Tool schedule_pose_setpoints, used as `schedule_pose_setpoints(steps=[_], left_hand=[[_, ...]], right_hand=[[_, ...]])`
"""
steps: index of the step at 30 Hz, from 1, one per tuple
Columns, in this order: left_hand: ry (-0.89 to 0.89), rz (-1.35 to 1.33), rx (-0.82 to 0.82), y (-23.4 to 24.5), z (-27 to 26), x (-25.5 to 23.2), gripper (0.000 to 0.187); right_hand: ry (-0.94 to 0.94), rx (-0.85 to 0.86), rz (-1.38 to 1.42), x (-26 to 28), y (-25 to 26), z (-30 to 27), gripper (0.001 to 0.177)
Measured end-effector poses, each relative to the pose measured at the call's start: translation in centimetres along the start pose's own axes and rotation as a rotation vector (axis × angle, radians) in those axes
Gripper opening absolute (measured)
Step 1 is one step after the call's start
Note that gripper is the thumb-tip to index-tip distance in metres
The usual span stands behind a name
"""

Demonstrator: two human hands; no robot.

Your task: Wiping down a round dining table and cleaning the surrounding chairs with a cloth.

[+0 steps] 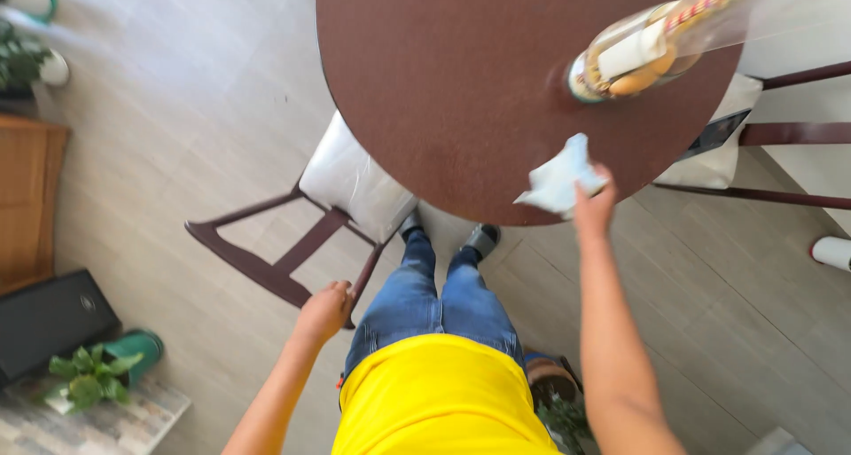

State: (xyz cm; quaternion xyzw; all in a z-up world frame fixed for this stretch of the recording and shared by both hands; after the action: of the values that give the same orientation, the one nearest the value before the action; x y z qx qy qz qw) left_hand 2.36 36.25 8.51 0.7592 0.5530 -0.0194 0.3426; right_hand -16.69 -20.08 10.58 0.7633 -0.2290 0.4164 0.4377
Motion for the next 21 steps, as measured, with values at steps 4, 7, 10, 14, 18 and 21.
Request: schedule_pose_setpoints(steps=[4,7,10,14,18,21], left_hand=[[0.054,0.012,-0.284,-1.2,-3.2,1.6,0.029],[0.095,-0.016,-0.455,-1.5,-4.2,2.6,0.029],[0.086,-0.007,-0.520,-1.5,-4.3,2.3,0.030],[0.079,-0.014,-0.469,-1.2,-4.2,1.7,0.034],[0.044,-0.149,-0.442,-1.2,-2.6,1.9,0.036],[0.006,-0.208,-0.411,0.3,0.2,1.0,0.039]], right_hand=[[0.240,-0.134,-0.413,-2.4,4.3,4.0,0.044],[0.185,-0.101,-0.611,-4.2,-0.5,4.0,0.047],[0.157,-0.103,-0.678,-5.0,-8.2,1.2,0.055],[0.155,-0.108,-0.515,-4.5,-19.5,-5.3,0.062],[0.126,0.139,-0.195,-5.6,-28.2,-10.2,0.059],[-0.129,0.665,-0.016,-1.4,-32.3,-13.9,0.051]])
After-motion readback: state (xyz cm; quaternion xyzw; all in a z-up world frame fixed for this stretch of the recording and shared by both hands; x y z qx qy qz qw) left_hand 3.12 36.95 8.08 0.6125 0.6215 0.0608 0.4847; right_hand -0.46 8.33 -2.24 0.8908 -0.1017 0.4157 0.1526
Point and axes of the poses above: each hand's wrist, its own z-axis towards the middle knuckle, its own y-axis out of the back of the hand, x = y × z, the point moved 6 cm from there along z, towards the middle knuckle, and after that the axes turned 10 degrees about z, right-handed, at the moved point
